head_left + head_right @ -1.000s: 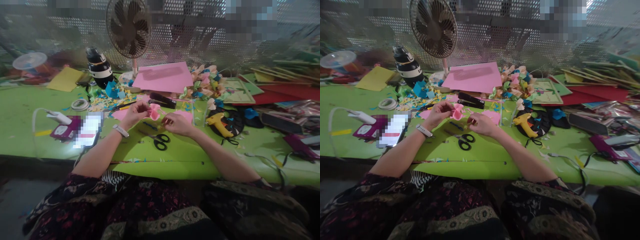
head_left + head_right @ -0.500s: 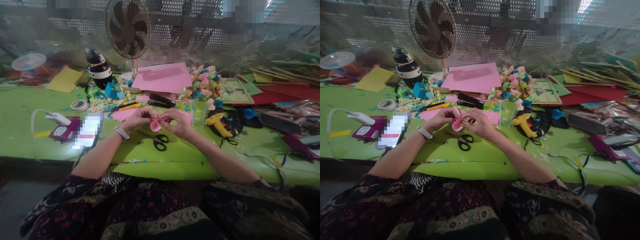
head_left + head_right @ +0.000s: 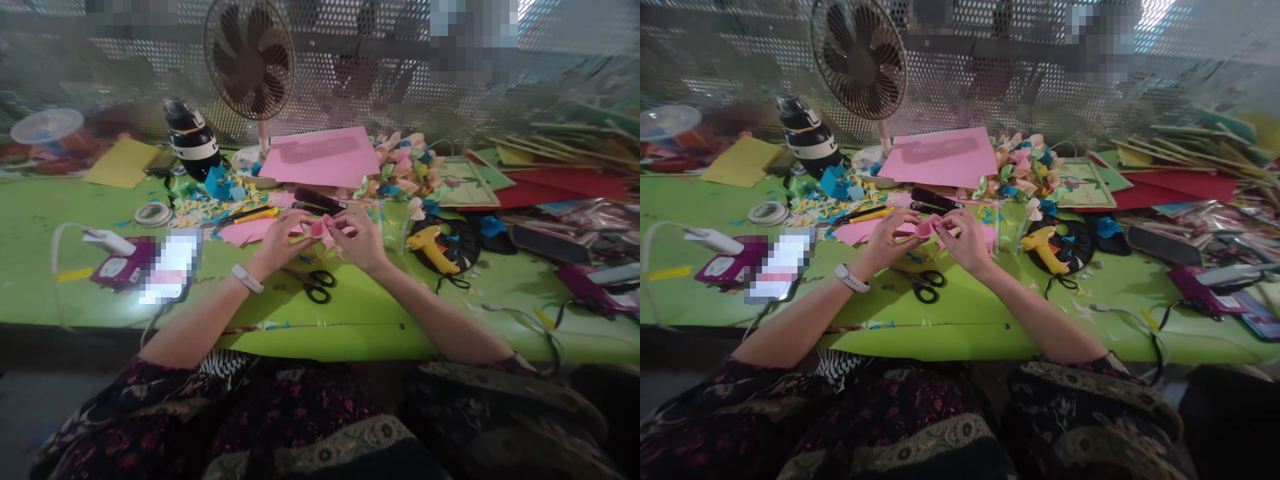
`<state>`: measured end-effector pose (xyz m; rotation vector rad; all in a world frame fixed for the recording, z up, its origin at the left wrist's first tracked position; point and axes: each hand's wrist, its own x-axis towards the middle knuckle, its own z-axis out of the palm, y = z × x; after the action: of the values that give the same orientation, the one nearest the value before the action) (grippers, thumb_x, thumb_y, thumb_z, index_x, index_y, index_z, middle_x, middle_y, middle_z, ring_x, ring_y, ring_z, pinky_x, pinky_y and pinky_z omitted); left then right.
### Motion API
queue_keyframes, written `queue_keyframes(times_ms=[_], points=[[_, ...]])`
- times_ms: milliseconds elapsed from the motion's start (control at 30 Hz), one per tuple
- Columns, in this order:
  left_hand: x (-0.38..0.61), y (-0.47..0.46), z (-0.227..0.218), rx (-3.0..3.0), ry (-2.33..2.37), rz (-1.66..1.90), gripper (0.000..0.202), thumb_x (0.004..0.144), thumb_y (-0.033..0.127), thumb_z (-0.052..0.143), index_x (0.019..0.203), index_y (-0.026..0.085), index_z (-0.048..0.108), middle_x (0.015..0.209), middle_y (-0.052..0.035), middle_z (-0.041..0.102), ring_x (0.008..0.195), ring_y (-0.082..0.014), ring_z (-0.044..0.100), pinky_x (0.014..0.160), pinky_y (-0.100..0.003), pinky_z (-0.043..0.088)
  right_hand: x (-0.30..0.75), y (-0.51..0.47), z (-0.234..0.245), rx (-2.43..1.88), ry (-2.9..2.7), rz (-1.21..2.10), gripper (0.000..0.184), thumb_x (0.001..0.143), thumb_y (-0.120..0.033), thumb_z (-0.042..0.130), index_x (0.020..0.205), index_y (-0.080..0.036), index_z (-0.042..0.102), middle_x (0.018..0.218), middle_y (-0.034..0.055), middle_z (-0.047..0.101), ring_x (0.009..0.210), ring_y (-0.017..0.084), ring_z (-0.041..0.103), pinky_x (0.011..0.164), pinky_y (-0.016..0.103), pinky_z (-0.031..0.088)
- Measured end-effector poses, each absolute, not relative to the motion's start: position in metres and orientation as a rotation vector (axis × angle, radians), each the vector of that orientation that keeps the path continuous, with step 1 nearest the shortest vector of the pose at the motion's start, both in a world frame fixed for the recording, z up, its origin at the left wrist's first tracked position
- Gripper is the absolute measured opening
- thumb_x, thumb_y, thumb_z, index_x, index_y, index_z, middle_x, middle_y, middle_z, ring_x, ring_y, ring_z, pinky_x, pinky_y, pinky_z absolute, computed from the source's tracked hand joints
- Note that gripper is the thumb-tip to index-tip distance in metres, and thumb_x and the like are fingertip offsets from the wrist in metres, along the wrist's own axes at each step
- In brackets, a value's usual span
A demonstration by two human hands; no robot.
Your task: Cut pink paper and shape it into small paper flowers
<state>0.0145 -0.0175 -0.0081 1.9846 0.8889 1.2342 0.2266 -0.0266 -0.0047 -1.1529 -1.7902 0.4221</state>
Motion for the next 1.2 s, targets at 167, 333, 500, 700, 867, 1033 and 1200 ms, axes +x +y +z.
queue_keyframes(times_ms=[167, 333, 500, 700, 867, 1033, 1200], points=[[0.013, -0.016, -0.009, 1.988, 0.971, 1.385, 0.048, 0.078, 0.045, 0.083, 0.115, 0.023, 0.063, 0.129, -0.0124, 0.060, 0.121, -0.0269, 0.059, 0.096, -0.041, 0.056, 0.225, -0.029, -0.005, -1.199, -1.782, 0.433, 0.043, 0.091, -0.062, 0.061, 0.079, -0.021, 0.068, 0.095, 0.0078, 0.063, 0.079, 0.019, 0.061, 0.067, 0.036, 0.056], [0.015, -0.017, -0.009, 2.104, 0.938, 1.277, 0.020, 0.083, 0.035, 0.078, 0.098, 0.022, 0.074, 0.123, -0.0120, 0.062, 0.124, -0.0274, 0.057, 0.104, -0.046, 0.052, 0.225, -0.030, -0.004, -1.221, -1.823, 0.367, 0.043, 0.092, -0.062, 0.061, 0.078, -0.022, 0.069, 0.093, 0.0074, 0.063, 0.080, 0.019, 0.059, 0.070, 0.037, 0.056], [0.019, -0.018, -0.009, 1.959, 0.950, 1.258, 0.020, 0.086, 0.040, 0.074, 0.092, 0.021, 0.076, 0.104, -0.0116, 0.070, 0.109, -0.0248, 0.063, 0.084, -0.037, 0.059, 0.222, -0.033, -0.003, -1.203, -1.850, 0.423, 0.042, 0.091, -0.062, 0.062, 0.079, -0.023, 0.070, 0.095, 0.0077, 0.061, 0.086, 0.020, 0.060, 0.073, 0.038, 0.057], [0.018, -0.016, -0.009, 1.773, 0.895, 1.243, 0.028, 0.081, 0.046, 0.078, 0.087, 0.019, 0.078, 0.099, -0.0094, 0.074, 0.090, -0.0194, 0.068, 0.081, -0.033, 0.058, 0.222, -0.033, -0.004, -1.195, -1.854, 0.452, 0.037, 0.090, -0.058, 0.066, 0.080, -0.022, 0.072, 0.097, 0.0075, 0.061, 0.086, 0.020, 0.060, 0.073, 0.038, 0.057], [0.016, -0.013, -0.013, 1.533, 0.882, 1.082, 0.040, 0.069, 0.050, 0.085, 0.088, 0.016, 0.076, 0.094, -0.0062, 0.073, 0.073, -0.0148, 0.068, 0.065, -0.027, 0.058, 0.225, -0.030, -0.006, -1.180, -1.827, 0.533, 0.032, 0.090, -0.053, 0.068, 0.081, -0.022, 0.071, 0.098, 0.0069, 0.062, 0.088, 0.020, 0.061, 0.067, 0.035, 0.056], [0.015, -0.013, -0.012, 1.484, 0.879, 1.024, 0.041, 0.065, 0.049, 0.088, 0.081, 0.015, 0.072, 0.083, -0.0042, 0.070, 0.072, -0.0174, 0.071, 0.066, -0.031, 0.061, 0.224, -0.027, -0.009, -1.166, -1.791, 0.616, 0.036, 0.088, -0.057, 0.068, 0.078, -0.022, 0.068, 0.090, 0.0054, 0.065, 0.080, 0.018, 0.061, 0.067, 0.034, 0.055], [0.014, -0.013, -0.010, 1.484, 0.930, 1.098, 0.039, 0.065, 0.048, 0.088, 0.075, 0.015, 0.069, 0.078, -0.0032, 0.070, 0.068, -0.0142, 0.067, 0.061, -0.027, 0.059, 0.227, -0.023, 0.001, -1.200, -1.801, 0.645, 0.031, 0.089, -0.051, 0.068, 0.082, -0.021, 0.068, 0.089, 0.0059, 0.068, 0.079, 0.019, 0.063, 0.074, 0.037, 0.055]])
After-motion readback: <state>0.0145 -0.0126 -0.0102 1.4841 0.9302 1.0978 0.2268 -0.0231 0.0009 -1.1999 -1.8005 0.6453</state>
